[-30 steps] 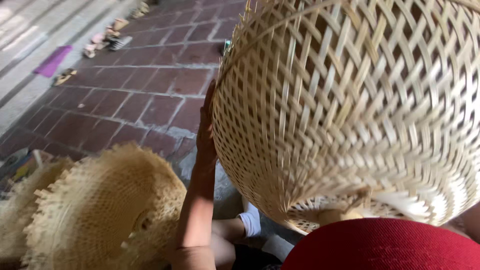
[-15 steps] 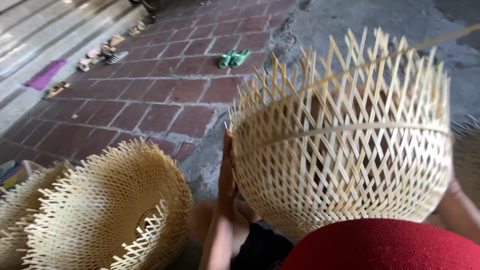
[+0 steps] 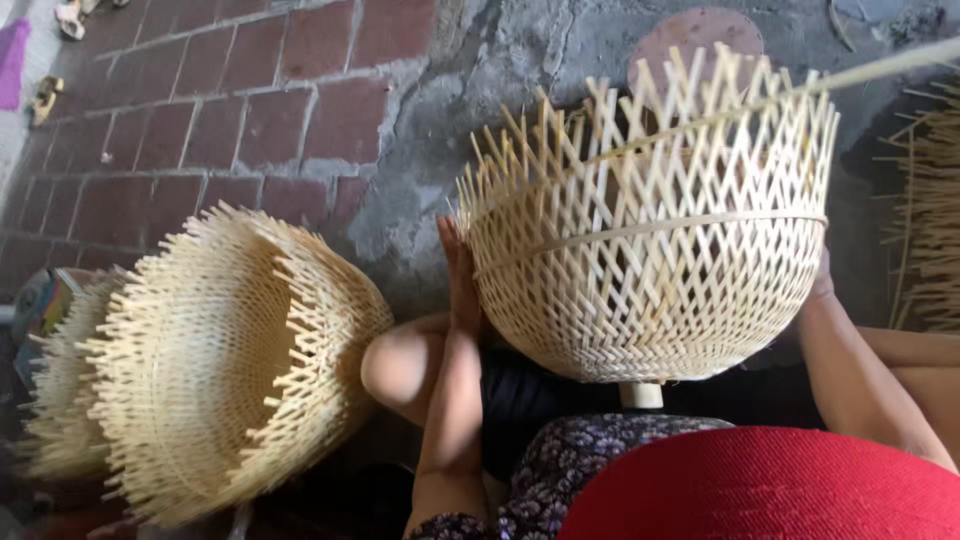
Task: The person weaves a basket by hand, threading flexible wood strips through a woven lattice and pushing them down to secure the structure.
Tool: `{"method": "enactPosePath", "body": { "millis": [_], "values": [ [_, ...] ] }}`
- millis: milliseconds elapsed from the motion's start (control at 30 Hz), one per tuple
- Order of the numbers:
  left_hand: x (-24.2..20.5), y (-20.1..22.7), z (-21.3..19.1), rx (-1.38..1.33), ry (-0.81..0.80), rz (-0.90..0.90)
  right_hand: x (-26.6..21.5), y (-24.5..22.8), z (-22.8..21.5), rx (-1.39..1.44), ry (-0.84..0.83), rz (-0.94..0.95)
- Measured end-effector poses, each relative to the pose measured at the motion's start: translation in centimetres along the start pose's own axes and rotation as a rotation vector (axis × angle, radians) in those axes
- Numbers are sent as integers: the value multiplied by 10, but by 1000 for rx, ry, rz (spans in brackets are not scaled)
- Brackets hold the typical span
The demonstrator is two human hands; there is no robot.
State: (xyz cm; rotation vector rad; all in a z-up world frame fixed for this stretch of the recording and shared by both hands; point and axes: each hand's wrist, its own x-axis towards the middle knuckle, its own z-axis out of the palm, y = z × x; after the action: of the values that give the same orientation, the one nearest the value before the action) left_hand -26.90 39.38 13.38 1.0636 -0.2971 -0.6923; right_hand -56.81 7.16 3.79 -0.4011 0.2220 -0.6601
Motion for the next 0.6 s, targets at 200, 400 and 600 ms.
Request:
{"method": "enactPosePath", "body": {
  "millis": [200,400,600],
  "values": [
    [8,-4,2,23,-30,9,6,-12,14,82,-86,-10],
    [10,-17,-15,47,-35,-17,10,-10,9,-217,108,-76],
    [7,-22,-39,244,182,-3,4,-33,-22,-1167,582,-320]
  ]
}}
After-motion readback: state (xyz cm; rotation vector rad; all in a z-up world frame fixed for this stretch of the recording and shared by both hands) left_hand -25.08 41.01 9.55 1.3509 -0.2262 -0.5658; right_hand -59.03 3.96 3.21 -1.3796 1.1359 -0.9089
